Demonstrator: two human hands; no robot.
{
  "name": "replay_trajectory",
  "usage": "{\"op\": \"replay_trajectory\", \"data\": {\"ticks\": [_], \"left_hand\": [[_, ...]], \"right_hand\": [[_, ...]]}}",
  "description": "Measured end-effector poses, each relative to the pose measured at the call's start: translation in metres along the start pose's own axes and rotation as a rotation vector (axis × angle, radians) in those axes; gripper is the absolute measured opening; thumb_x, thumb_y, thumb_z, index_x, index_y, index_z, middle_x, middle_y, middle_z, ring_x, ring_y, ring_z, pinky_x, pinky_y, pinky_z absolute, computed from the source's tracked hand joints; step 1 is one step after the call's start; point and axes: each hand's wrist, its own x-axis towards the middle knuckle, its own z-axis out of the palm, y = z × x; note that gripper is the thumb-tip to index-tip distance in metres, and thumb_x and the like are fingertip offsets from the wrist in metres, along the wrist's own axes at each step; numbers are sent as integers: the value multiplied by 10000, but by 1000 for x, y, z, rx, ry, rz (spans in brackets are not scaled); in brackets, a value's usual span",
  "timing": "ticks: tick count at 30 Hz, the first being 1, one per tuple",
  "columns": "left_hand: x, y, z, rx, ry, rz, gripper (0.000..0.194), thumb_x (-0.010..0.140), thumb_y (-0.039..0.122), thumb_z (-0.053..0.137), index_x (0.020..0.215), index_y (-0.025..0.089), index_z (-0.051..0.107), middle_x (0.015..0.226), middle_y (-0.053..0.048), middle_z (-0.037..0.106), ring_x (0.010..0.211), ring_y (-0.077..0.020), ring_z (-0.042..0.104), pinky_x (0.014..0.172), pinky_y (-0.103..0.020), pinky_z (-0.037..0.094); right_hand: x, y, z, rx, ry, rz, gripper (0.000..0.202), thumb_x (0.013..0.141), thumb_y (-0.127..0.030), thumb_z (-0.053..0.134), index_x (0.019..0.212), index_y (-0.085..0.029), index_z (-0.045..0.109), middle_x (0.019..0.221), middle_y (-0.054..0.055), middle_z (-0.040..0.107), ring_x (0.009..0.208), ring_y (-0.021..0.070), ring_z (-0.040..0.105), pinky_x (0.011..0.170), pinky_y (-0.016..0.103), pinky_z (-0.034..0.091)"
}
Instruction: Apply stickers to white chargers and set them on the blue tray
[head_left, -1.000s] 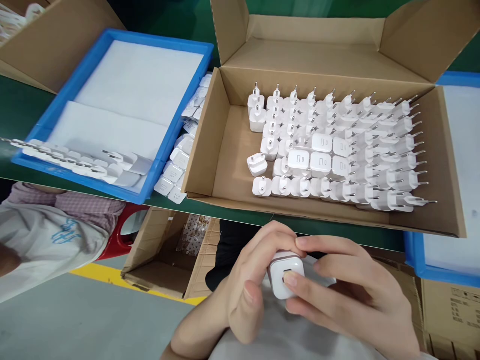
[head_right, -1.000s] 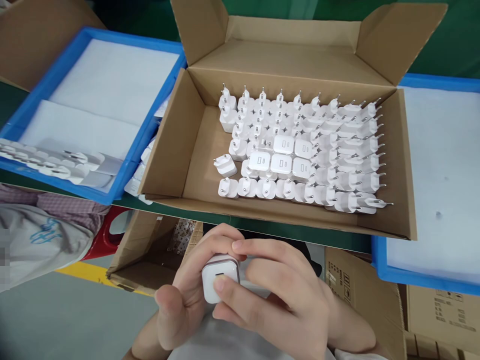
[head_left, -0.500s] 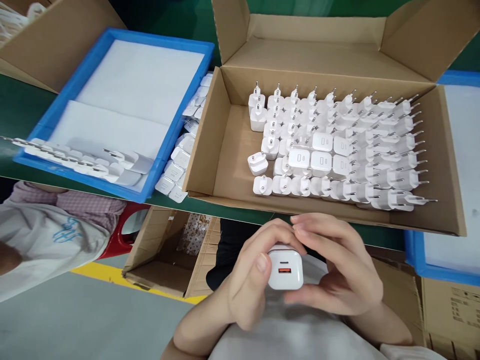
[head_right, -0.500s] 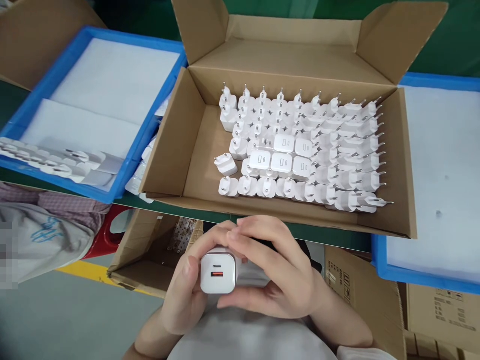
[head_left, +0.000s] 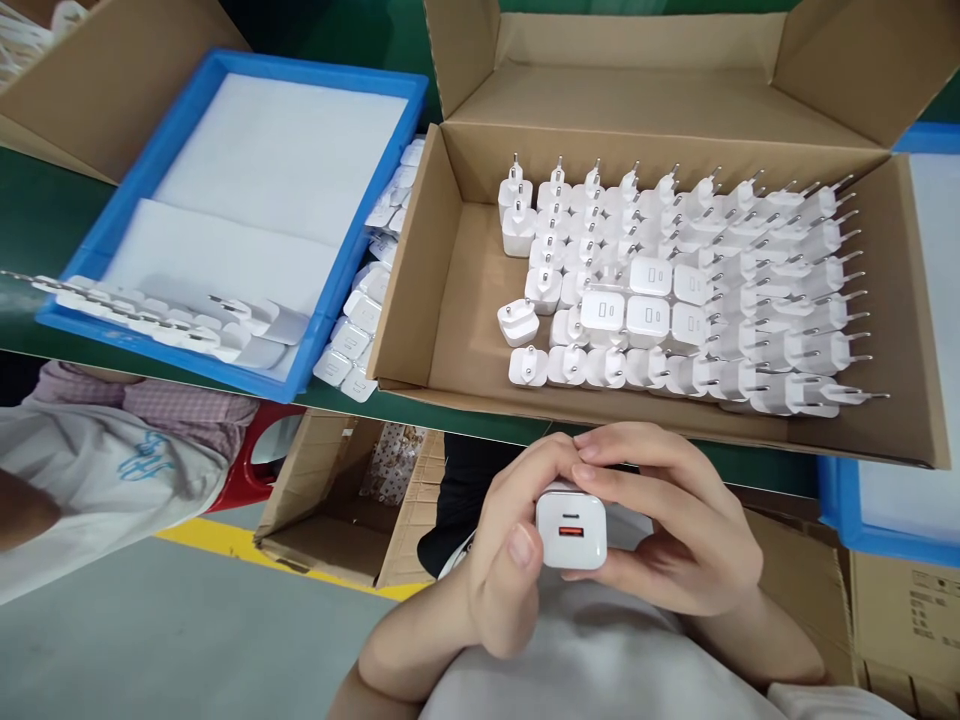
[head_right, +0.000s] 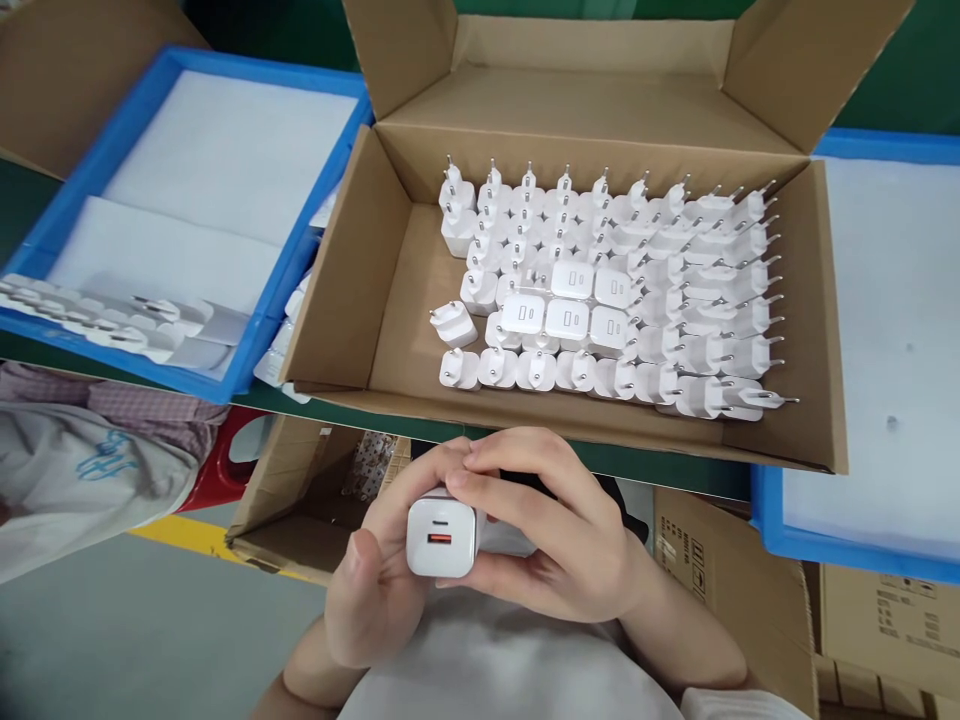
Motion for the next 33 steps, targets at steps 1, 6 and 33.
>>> {"op": "replay_trajectory", "data": {"ticks": [1, 6, 33], "left_hand": [[0, 0, 0, 12, -5, 11, 600, 1041, 770, 391, 951, 214, 597, 838, -49, 544, 758, -225, 487, 727, -392, 410], [-1, -1, -1, 64, -29, 42, 658, 1054, 795, 266, 912, 221, 555, 806, -42, 518, 735, -227, 485, 712, -404, 432], [-7, 10, -1, -17, -63, -89, 603, 1077, 721, 385, 998, 220, 710, 902, -77, 593, 832, -262, 553, 823, -438, 472]], "right_hand": [[0, 0, 0, 0, 0, 0, 430, 1004, -234, 825, 1400, -115, 706, 1177, 133, 729, 1103, 271, 754, 934, 377, 699], [1, 3, -1, 25, -4, -44, 340, 1009, -201, 811, 1317, -85, 723, 1175, 133, 721, 1137, 256, 745, 981, 351, 685], [8, 4, -15, 50, -68, -25, 264, 1066, -308, 772, 1249, -123, 726, 1148, 105, 669, 1064, 221, 736, 918, 315, 700]]}}
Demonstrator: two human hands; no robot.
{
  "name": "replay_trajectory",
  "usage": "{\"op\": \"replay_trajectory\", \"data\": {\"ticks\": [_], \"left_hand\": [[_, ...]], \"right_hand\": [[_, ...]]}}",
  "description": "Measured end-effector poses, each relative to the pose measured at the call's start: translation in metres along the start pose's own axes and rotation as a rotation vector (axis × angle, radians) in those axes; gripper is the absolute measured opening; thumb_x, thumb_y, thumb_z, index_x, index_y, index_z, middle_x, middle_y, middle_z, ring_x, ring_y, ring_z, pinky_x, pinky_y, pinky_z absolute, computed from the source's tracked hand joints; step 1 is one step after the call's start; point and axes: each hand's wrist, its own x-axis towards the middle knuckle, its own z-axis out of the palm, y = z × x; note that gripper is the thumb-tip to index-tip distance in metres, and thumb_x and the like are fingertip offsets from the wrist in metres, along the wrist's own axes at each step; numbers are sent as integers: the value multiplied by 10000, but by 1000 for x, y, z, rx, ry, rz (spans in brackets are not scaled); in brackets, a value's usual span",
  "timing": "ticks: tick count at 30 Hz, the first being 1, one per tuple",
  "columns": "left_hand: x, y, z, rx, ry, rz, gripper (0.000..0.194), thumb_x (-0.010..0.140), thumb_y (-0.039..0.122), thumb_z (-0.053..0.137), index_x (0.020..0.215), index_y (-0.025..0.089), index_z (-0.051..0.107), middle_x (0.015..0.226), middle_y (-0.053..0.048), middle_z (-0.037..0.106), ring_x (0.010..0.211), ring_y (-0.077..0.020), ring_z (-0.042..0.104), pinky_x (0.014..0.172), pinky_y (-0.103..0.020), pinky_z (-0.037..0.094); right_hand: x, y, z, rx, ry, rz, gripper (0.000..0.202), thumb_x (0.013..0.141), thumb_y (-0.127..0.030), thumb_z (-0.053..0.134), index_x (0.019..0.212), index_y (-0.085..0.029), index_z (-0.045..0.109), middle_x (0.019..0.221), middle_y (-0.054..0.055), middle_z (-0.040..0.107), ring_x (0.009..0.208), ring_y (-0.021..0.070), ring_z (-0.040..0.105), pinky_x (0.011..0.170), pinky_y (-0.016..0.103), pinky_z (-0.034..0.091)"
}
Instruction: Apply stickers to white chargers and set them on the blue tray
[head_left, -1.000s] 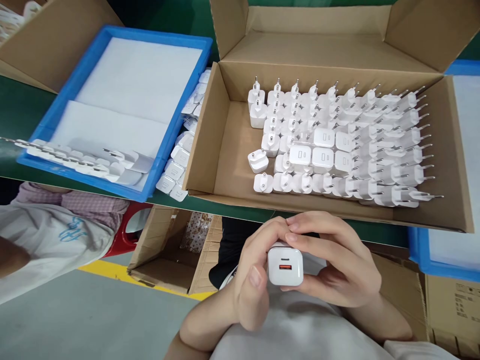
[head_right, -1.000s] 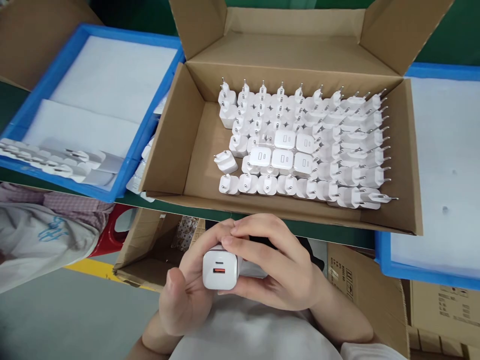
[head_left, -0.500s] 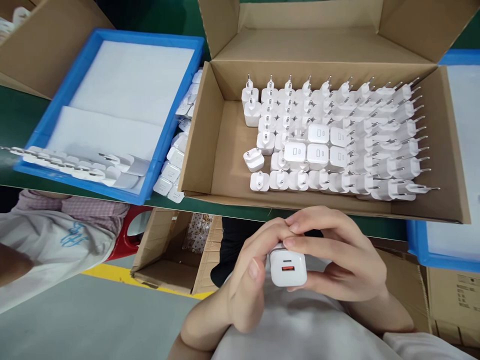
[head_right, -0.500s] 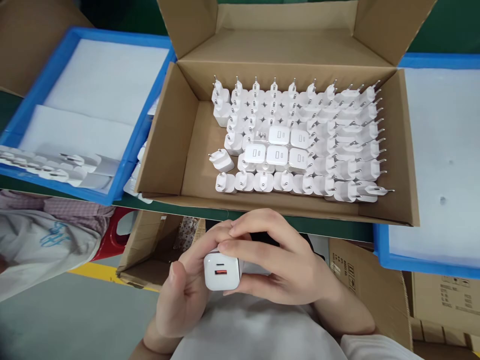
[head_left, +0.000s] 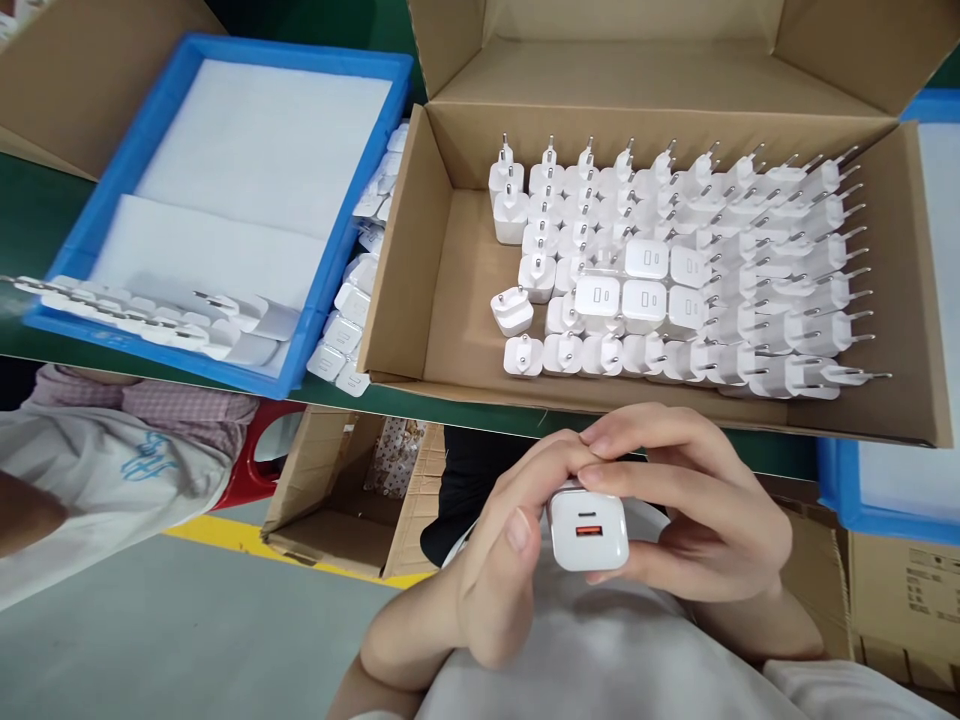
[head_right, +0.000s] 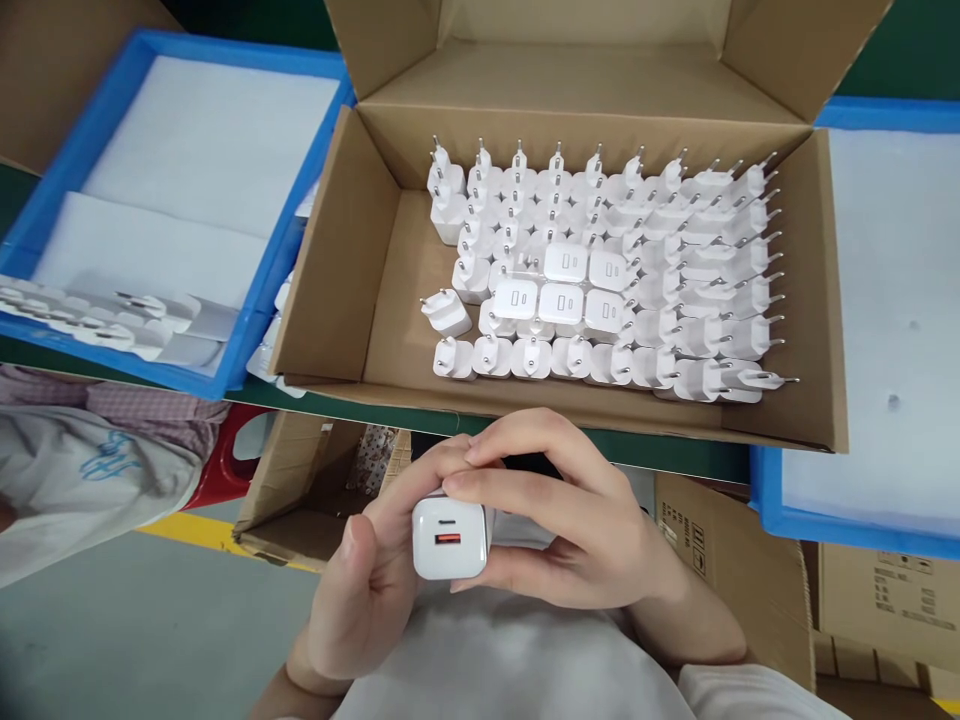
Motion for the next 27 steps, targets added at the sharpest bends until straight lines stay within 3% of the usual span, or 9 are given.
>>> {"op": "replay_trajectory", "data": {"ticks": [11, 18, 24, 27], "left_hand": [[2, -2, -4, 3, 8, -47, 687, 1092, 737, 326, 969, 197, 733, 880, -72, 602, 806, -242, 529, 804, -400, 459], [2, 0, -14, -16, -133, -50, 370, 1138, 502, 496, 1263, 268, 754, 1002, -40, 592, 860, -191, 514, 801, -317, 429], [3, -3, -13, -89, -124, -54, 322, 1140, 479, 511, 1203, 292, 766, 970, -19, 524, 840, -169, 472, 770, -296, 411], [2, -7, -11, -113, -117, -57, 292, 1126, 481, 549, 1235, 315, 763, 1019, -22, 558, 848, -165, 493, 771, -289, 432]], "right_hand": [[-2, -4, 2, -7, -8, 34, 280, 1062, -306, 776, 1253, -109, 723, 1174, 118, 684, 1085, 230, 722, 920, 318, 673], [-1, -12, 0, -78, -102, 85, 227, 1086, -245, 712, 1279, -128, 690, 1200, 124, 723, 1095, 248, 725, 958, 367, 669], [-1, -12, 2, -58, -83, 90, 230, 1112, -285, 697, 1299, -153, 683, 1236, 119, 718, 1149, 247, 723, 1012, 371, 653], [-2, -10, 3, -43, -70, 78, 237, 1110, -277, 697, 1305, -144, 685, 1243, 122, 724, 1151, 247, 722, 1010, 375, 656]]}}
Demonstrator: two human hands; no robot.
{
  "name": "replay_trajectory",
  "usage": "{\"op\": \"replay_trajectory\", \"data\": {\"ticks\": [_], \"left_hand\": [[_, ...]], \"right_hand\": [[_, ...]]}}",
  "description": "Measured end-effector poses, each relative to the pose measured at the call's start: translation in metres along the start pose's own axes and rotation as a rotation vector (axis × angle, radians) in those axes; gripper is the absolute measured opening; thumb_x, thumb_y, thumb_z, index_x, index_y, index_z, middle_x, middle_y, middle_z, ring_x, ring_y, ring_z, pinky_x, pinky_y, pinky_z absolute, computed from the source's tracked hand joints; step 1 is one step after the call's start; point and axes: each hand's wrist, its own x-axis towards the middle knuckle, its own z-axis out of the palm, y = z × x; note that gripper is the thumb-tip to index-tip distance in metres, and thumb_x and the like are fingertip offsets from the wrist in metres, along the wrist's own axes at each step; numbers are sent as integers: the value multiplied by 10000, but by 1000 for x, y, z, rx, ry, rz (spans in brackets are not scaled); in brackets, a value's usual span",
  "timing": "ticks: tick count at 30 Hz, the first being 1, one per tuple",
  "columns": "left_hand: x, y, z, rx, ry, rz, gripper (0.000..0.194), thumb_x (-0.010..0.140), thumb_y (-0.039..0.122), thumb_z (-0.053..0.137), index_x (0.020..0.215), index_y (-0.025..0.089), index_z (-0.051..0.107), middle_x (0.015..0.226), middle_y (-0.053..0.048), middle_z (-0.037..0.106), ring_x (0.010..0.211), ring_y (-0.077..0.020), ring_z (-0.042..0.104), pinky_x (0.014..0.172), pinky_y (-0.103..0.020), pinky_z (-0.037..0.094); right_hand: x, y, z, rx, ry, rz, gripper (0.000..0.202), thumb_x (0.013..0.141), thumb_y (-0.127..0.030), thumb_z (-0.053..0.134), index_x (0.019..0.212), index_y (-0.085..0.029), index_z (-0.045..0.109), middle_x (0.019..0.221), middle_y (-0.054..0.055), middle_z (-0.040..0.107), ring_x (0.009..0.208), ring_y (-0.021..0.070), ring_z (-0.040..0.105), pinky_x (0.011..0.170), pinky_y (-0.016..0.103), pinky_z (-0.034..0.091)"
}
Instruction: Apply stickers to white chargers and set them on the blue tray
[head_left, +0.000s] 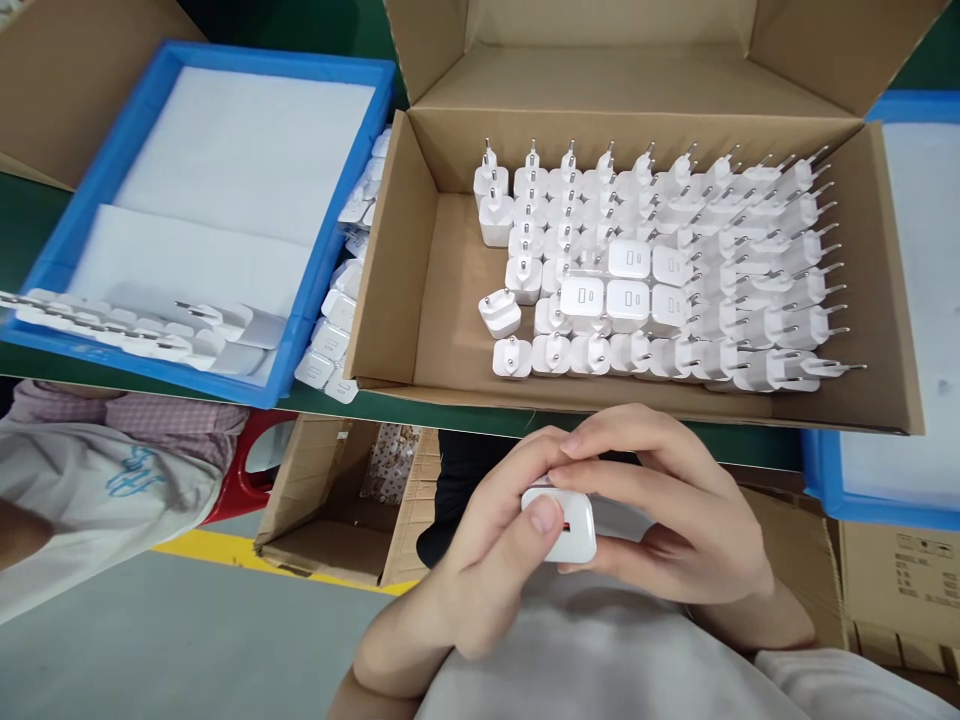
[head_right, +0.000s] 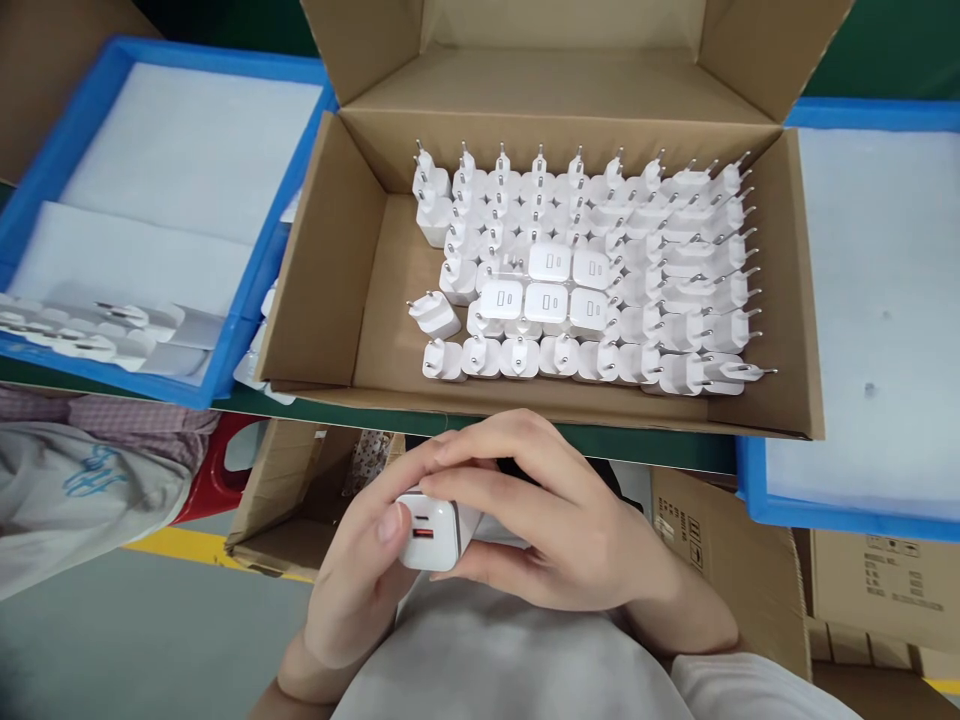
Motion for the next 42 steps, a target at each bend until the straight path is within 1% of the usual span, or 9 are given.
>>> {"op": "replay_trajectory", "data": {"ticks": [4, 9, 17, 23, 28, 32, 34, 39, 42], "left_hand": [[1, -1, 1, 16, -7, 20, 247, 1120, 410, 597, 1327, 386, 729, 1074, -11, 587, 857, -148, 521, 792, -270, 465], [3, 4, -2, 148, -53, 65, 262, 1143, 346, 549, 1364, 357, 688, 1149, -28, 612, 1002, -175, 584, 908, -283, 496], [-3, 2, 1, 96, 8, 1, 289, 1093, 449, 644, 1295, 247, 683, 1037, -31, 577, 834, -148, 504, 769, -259, 466], [-1, 2, -8, 142, -93, 60, 264, 1083, 397, 652, 1299, 246, 645, 1105, -41, 553, 924, -175, 507, 841, -289, 451], [1, 0, -17, -64, -234, -24, 406, 1062, 550, 588, 1298, 222, 621, 1072, -46, 503, 860, -183, 492, 752, -299, 439], [-3, 5, -15, 7, -95, -82, 513, 1077, 653, 455, 1245, 221, 675, 1134, -91, 558, 1030, -274, 532, 923, -400, 466], [-4, 8, -13, 47, -83, -88, 529, 1084, 674, 425, 1210, 221, 670, 1130, -93, 560, 1039, -280, 541, 939, -409, 472], [-4, 10, -13, 188, -189, 7, 372, 1124, 528, 488, 1306, 214, 568, 1115, -76, 527, 952, -220, 539, 860, -353, 502], [-5, 8, -16, 283, -215, 130, 290, 1139, 388, 462, 1370, 220, 506, 1177, -102, 522, 1056, -241, 537, 913, -366, 514]], "right_hand": [[-1, 1, 0, 6, 5, 17, 238, 1110, -279, 683, 1318, -163, 684, 1238, 120, 734, 1126, 255, 730, 967, 393, 673], [-4, 3, 1, 6, 9, -25, 244, 1126, -273, 659, 1333, -144, 679, 1261, 128, 727, 1175, 248, 717, 1011, 371, 659], [-2, 4, 3, 8, 0, -11, 257, 1147, -301, 624, 1350, -150, 669, 1250, 134, 718, 1159, 255, 722, 989, 376, 663], [0, 3, 5, -11, 32, -68, 238, 1142, -289, 628, 1316, -137, 685, 1213, 124, 718, 1086, 230, 726, 940, 340, 662], [4, 5, 4, -3, 43, -60, 333, 1109, -357, 706, 1379, -163, 688, 1175, 108, 718, 1059, 237, 743, 902, 334, 676], [6, 5, 5, -4, 66, -80, 360, 1101, -359, 717, 1393, -149, 702, 1160, 113, 706, 1032, 238, 738, 865, 334, 679], [4, 4, 7, -8, 88, -80, 383, 1094, -368, 726, 1407, -148, 710, 1149, 116, 707, 1020, 245, 737, 844, 344, 677], [-2, 6, 13, 10, 125, -84, 463, 1084, -321, 727, 1515, -163, 666, 1178, 122, 723, 1015, 260, 733, 828, 380, 663], [-4, 11, 15, 51, 126, -171, 474, 1092, -249, 685, 1556, -170, 626, 1204, 124, 702, 967, 240, 711, 796, 387, 636]]}}
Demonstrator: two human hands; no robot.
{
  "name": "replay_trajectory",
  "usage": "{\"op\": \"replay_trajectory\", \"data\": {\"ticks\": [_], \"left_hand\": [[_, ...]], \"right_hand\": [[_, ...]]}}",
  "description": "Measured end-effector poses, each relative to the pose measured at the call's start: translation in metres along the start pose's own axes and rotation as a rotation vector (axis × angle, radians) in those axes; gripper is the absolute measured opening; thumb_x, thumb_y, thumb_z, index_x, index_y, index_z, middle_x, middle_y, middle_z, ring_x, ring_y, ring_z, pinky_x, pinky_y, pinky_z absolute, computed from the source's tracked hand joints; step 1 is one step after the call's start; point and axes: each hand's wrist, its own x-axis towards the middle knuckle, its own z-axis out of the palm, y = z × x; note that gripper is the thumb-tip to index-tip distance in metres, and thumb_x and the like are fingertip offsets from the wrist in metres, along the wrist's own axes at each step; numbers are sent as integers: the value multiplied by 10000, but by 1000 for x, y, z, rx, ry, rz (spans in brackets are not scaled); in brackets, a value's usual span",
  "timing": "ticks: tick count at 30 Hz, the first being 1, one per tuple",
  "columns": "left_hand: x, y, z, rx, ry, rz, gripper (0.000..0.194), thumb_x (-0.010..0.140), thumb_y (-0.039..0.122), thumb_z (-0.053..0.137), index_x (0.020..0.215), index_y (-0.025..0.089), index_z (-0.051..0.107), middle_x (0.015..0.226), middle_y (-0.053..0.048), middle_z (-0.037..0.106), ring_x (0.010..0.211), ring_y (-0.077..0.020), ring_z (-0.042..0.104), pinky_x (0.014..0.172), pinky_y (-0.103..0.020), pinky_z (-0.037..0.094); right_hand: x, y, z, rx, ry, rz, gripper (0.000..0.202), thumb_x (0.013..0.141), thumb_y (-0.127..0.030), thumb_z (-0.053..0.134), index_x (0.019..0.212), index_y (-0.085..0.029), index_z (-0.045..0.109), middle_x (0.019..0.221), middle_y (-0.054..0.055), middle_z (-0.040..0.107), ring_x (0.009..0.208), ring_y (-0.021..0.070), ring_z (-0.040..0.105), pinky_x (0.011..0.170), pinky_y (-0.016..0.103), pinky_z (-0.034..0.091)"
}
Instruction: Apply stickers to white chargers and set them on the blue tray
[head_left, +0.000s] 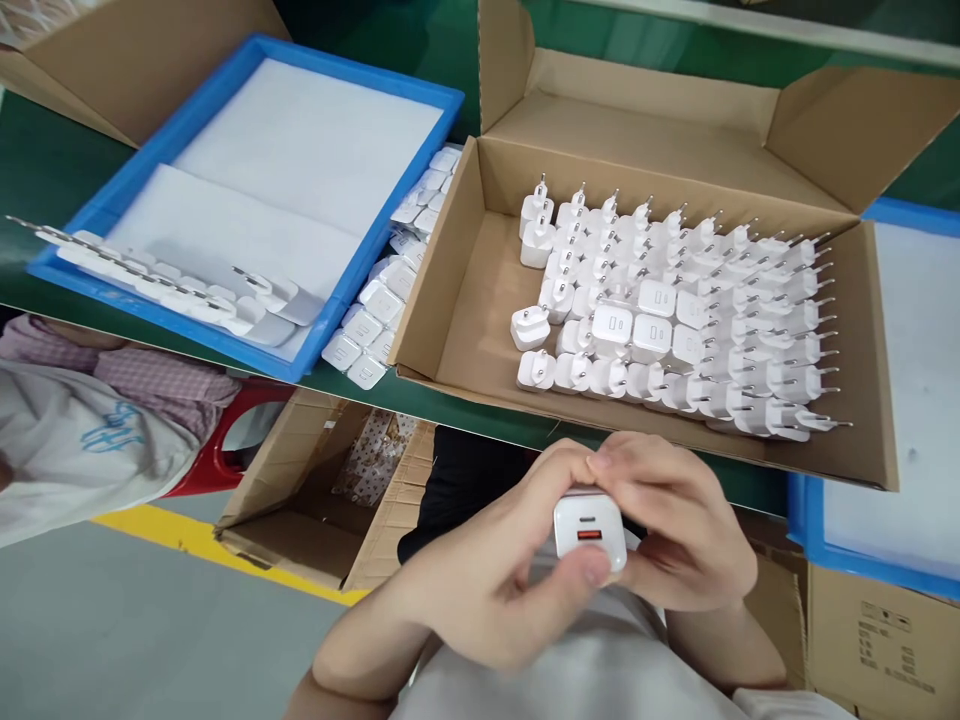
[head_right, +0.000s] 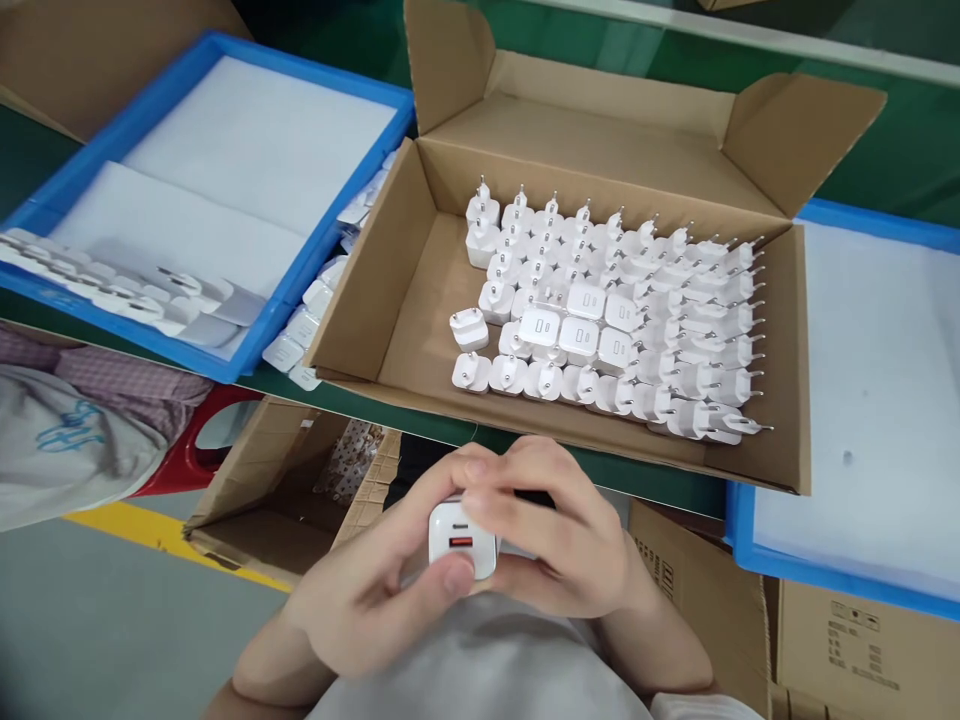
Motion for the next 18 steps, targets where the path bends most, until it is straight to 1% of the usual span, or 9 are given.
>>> {"op": "replay_trajectory", "data": {"ticks": [3, 5, 8, 9, 10, 12, 13, 15, 18], "left_hand": [[-1, -3, -4, 60, -79, 96, 269, 1116, 310, 473, 1371, 227, 479, 1182, -104, 504, 1110, -253, 535, 935, -366, 513], [-2, -3, -6, 29, -82, 58, 259, 1119, 343, 494, 1353, 232, 494, 1164, -88, 503, 1065, -237, 539, 936, -359, 502], [-2, -2, -4, -146, -13, -65, 402, 1120, 580, 481, 1297, 228, 561, 1120, -63, 508, 953, -214, 525, 894, -350, 483], [-2, -1, -3, -192, 29, -103, 440, 1122, 619, 449, 1265, 225, 584, 1101, -56, 512, 921, -204, 517, 881, -346, 475], [-3, -1, -2, -216, 68, -124, 447, 1135, 616, 413, 1230, 221, 600, 1086, -52, 515, 902, -197, 509, 873, -340, 466], [-5, -2, 1, -202, 119, -111, 393, 1169, 525, 369, 1175, 213, 608, 1076, -53, 525, 905, -188, 501, 877, -330, 447], [-6, -4, 1, -196, 127, -86, 358, 1176, 478, 370, 1159, 209, 605, 1072, -54, 525, 908, -185, 497, 876, -325, 437], [-7, -6, 1, -248, 136, -49, 322, 1167, 463, 406, 1155, 201, 595, 1047, -48, 509, 868, -173, 469, 825, -309, 416], [-7, -9, -1, -405, 149, -37, 296, 1124, 511, 531, 1181, 220, 540, 928, 5, 425, 748, -136, 355, 711, -271, 343]], "right_hand": [[0, 4, 1, -25, -54, -78, 346, 1078, -141, 632, 1415, -158, 709, 1147, 102, 672, 920, 213, 684, 757, 371, 614], [0, 6, 1, -47, -59, -104, 324, 1073, -102, 605, 1371, -144, 723, 1139, 98, 667, 902, 204, 677, 773, 368, 616], [-1, 8, 3, -51, -51, -94, 350, 1101, -158, 612, 1440, -134, 694, 1222, 134, 682, 903, 206, 685, 804, 378, 632], [-2, 8, 4, -49, -48, -87, 391, 1106, -184, 629, 1493, -139, 660, 1243, 145, 689, 917, 211, 694, 806, 380, 638], [-3, 8, 5, -46, -41, -82, 461, 1104, -205, 653, 1560, -149, 604, 1251, 150, 701, 927, 216, 704, 804, 382, 647], [-3, 7, 7, -33, -13, -65, 643, 1091, -270, 711, 1676, -179, 460, 1248, 149, 733, 945, 231, 731, 803, 387, 670], [-3, 6, 7, -38, -11, -47, 705, 1085, -319, 731, 1702, -186, 417, 1254, 153, 742, 974, 242, 748, 818, 391, 684], [-2, 3, 8, -100, -51, -1, 724, 1077, -366, 744, 1703, -192, 424, 1294, 168, 740, 1078, 268, 769, 882, 395, 701], [3, -1, 9, -221, -160, 34, 605, 1115, -263, 645, 1687, -187, 463, 1391, 177, 709, 1300, 280, 712, 1012, 385, 676]]}}
